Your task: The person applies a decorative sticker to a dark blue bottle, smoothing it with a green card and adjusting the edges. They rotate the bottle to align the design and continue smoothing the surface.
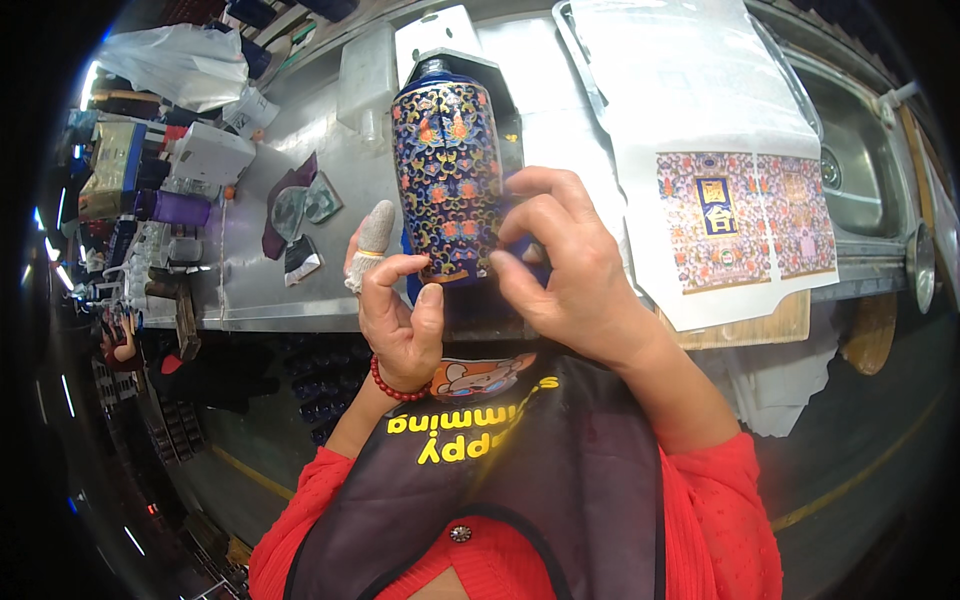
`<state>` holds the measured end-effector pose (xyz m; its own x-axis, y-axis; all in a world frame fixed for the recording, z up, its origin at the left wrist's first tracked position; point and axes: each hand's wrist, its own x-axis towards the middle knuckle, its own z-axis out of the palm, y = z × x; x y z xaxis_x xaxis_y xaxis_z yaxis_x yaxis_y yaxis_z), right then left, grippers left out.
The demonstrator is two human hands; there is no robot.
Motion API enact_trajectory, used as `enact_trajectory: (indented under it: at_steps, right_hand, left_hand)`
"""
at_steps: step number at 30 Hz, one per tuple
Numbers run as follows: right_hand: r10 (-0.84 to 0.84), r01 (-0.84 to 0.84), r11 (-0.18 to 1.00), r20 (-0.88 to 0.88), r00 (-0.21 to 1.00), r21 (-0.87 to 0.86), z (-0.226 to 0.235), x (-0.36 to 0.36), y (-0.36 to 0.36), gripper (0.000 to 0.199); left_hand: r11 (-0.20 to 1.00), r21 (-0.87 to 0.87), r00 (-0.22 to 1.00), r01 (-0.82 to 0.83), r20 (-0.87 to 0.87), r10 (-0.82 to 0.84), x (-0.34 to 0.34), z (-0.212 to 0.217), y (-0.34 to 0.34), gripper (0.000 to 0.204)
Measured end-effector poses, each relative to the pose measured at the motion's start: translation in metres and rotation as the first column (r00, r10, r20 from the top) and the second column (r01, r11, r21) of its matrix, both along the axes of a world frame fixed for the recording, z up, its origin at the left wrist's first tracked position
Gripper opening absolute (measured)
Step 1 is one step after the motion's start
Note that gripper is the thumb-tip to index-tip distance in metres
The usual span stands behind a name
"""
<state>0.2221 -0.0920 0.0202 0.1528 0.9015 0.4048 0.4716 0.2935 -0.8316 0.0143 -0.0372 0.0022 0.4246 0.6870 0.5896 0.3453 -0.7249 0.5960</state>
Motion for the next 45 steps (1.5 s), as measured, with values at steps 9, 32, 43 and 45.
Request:
enact_trajectory:
  at_steps: [9,32,43,45]
  right_hand:
    - [0.088,-0.141,0.975,-0.281,0.956,-0.174,0.016,0.005,-0.023,0.03]
    - [0.135,-0.201,0.942,-0.245,0.96,-0.268,0.019,0.006,-0.006,0.028]
    - [0.213,-0.245,0.956,-0.196,0.957,-0.16,0.028,0.006,0.008,0.026]
    - [0.223,-0.254,0.956,-0.197,0.955,-0.15,0.029,0.007,0.011,0.027]
  left_hand:
    - [1.0,-0.003,1.0,0.026,-0.002,-0.026,-0.003,-0.003,0.0,0.027]
    - [0.966,0.256,0.987,-0.029,-0.143,0.067,-0.012,-0.003,0.0,0.03]
    - [0.991,0.133,0.992,-0.018,-0.122,0.035,0.006,0.008,0.004,0.043]
    - [0.992,0.125,0.992,-0.014,-0.124,0.03,0.006,0.011,0.005,0.043]
